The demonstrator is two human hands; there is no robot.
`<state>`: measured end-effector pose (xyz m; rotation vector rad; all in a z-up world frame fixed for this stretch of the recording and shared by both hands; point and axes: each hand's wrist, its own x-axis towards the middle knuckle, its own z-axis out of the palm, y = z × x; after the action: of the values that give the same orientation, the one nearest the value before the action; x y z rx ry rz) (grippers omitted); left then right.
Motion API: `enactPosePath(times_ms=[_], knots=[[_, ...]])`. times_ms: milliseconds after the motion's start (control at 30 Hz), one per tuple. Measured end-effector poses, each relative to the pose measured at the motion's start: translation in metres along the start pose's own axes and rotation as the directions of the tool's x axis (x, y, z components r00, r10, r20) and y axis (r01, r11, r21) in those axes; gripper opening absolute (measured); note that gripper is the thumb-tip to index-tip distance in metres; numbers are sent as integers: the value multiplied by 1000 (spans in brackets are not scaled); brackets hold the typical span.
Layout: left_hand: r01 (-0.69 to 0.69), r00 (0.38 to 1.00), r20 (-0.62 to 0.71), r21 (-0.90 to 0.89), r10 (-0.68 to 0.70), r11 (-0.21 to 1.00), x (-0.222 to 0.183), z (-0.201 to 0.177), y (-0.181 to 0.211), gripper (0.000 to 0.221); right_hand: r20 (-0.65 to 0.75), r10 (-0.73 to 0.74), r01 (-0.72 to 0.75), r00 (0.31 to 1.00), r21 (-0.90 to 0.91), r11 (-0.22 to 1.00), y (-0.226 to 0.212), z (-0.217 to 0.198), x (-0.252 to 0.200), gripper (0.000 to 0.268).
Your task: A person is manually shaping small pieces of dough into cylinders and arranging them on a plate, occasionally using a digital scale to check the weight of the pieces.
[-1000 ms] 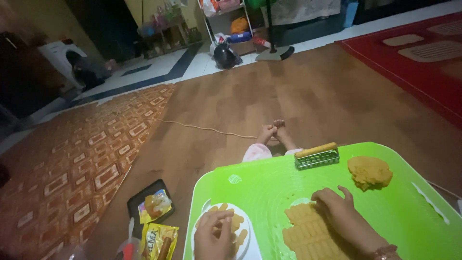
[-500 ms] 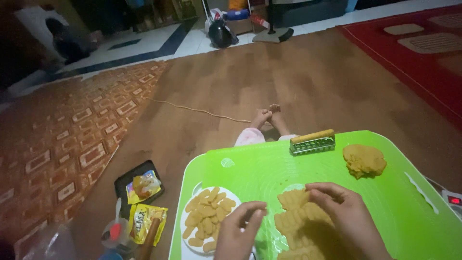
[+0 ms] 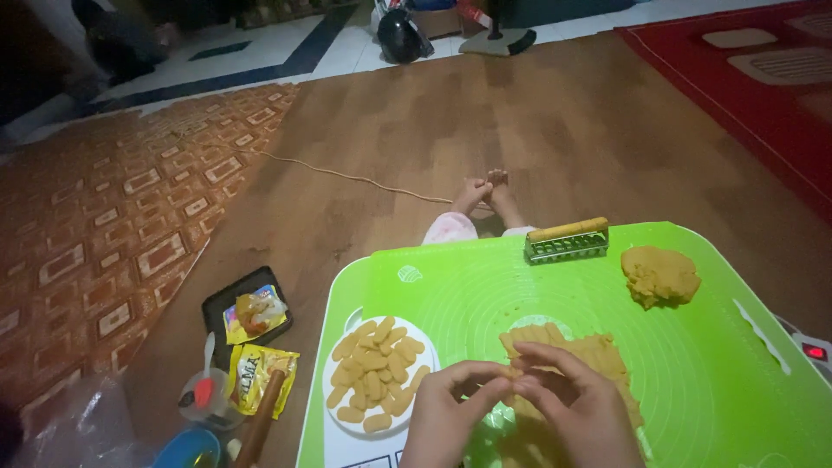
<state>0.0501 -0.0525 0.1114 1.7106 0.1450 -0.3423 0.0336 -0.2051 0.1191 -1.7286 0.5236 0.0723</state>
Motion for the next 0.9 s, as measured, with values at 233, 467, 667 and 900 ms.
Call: enactPosePath(times_ms=[233,467,667,900], knots=[[-2,998,-67,-202,-12,979,20,-5,-38,22,108,-180,147,978,258,955,64,17,26,45],[-12,995,-95,-271,-14,963,17,-4,-37,20,0,-144,144,990,60,988,50,16,16,25],[-14,999,-33,-314,4,949,22,-6,-49,28,-30,-218,220,976,124,968,59,15,21,19],[30,999,-11,-389,-37,921,23,-7,-55,25,30,-242,238,970,88,967,55,11,21,20]])
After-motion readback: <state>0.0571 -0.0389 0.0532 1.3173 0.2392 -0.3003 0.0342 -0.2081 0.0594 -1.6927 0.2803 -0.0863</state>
